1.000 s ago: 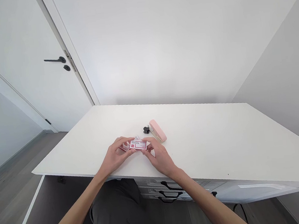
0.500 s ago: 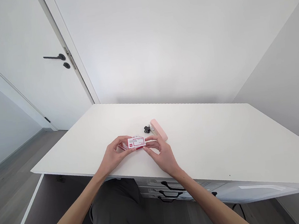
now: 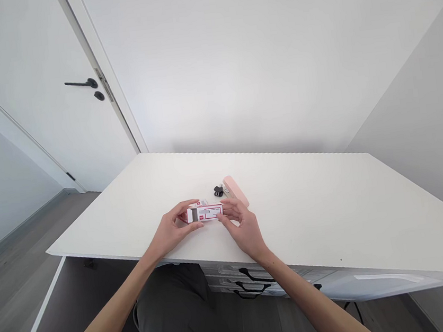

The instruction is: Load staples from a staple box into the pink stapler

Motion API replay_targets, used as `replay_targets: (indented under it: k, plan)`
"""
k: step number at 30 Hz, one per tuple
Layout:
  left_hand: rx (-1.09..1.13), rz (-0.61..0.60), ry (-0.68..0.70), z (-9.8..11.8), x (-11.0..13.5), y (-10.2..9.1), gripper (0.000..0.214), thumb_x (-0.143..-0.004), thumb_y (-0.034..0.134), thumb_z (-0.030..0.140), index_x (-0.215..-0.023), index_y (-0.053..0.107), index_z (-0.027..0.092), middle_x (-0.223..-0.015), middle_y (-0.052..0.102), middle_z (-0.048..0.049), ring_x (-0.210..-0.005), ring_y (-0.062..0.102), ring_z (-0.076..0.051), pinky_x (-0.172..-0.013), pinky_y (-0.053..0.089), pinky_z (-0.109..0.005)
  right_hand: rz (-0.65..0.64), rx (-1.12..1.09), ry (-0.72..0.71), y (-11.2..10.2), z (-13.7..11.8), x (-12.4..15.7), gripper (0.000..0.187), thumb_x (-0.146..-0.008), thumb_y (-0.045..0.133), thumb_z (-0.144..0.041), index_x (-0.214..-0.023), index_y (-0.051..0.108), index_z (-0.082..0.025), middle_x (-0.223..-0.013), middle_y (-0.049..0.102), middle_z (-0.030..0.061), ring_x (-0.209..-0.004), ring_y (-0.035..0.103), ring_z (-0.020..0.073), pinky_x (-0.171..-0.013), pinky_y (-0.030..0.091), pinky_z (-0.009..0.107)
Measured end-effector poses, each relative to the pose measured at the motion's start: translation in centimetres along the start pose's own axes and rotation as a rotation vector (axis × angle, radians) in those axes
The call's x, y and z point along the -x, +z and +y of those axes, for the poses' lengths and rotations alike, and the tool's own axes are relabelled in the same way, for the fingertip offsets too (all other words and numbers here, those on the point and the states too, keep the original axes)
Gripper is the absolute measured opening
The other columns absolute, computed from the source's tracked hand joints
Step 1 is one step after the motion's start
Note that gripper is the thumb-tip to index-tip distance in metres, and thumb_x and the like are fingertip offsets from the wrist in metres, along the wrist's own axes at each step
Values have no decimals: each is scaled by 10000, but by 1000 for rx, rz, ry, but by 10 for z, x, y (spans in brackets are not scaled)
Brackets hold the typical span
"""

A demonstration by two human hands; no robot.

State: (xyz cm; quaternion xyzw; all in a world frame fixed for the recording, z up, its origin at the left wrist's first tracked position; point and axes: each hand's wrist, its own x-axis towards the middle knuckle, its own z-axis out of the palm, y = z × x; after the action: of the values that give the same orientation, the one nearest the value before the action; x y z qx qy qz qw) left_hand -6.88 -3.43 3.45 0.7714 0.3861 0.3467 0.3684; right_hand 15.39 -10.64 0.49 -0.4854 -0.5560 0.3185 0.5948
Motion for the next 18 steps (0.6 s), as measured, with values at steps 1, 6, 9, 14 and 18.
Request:
replay_targets:
  k: [1,6,9,14,18]
  plan:
    - [6,27,-1,0,0,0,607,-834,815,553,-1363,664,297,-1166,769,-39,-935,664,-212,-835,540,-352,40,49,-35,-2,-2,0,348,-965,725,-463,-1226,651,-245,-1173,799,100,-1088,778,258,-990,644,469]
    - [-3,182,9,1,0,2,410,-994,616,512,-1315,648,259,-1143,758,-55,-941,677,-195,-864,541,-348,327,181,-91,-21,-12,-2,326,-987,693,-440,-1245,679,-240,-1204,778,115,-1097,760,272,-936,660,468]
    - [-29,162,20,2,-1,4,393,-996,615,518,-1289,676,264,-1107,770,-44,-916,682,-194,-869,540,-350,221,187,-39,-24,-11,-2,344,-994,682,-453,-1265,696,-240,-1184,778,110,-1060,759,272,-928,664,485]
    - [16,41,25,1,-1,4,383,-982,647,536,-1253,733,280,-1040,799,-28,-978,718,-220,-899,546,-357,140,91,-45,-15,-3,1,319,-998,685,-465,-1240,744,-265,-1266,648,99,-1005,757,230,-894,692,440]
    - [53,57,-19,0,0,3,387,-971,658,564,-1187,740,253,-965,812,-30,-948,731,-230,-862,542,-363,84,64,-64,-9,-3,0,325,-997,693,-471,-1257,754,-287,-1296,577,88,-954,757,203,-906,697,438]
